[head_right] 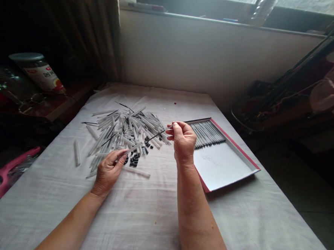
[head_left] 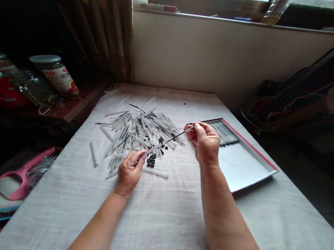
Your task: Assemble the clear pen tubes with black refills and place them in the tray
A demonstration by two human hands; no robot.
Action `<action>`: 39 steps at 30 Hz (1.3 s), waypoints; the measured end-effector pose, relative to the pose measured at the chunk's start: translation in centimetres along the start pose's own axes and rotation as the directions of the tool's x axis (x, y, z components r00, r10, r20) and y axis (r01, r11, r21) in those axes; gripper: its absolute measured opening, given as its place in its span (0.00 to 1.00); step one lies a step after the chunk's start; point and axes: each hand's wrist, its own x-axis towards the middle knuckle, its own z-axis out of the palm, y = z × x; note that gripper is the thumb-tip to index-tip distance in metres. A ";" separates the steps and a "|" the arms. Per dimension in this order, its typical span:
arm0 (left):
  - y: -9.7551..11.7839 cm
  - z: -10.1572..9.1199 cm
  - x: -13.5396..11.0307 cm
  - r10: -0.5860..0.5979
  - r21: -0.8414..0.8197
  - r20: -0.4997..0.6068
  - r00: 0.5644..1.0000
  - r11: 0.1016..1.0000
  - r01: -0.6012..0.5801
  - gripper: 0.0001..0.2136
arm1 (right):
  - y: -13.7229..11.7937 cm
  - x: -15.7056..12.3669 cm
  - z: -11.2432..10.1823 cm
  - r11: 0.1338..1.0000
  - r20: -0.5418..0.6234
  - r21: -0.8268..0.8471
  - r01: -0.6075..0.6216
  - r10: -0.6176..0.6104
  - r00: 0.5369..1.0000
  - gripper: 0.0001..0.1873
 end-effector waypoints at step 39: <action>1.2 0.1 0.3 -0.257 -0.384 0.285 0.923 0.852 0.356 0.17 | 6.2 -2.6 0.4 0.287 0.472 -0.862 0.418 0.152 0.869 0.09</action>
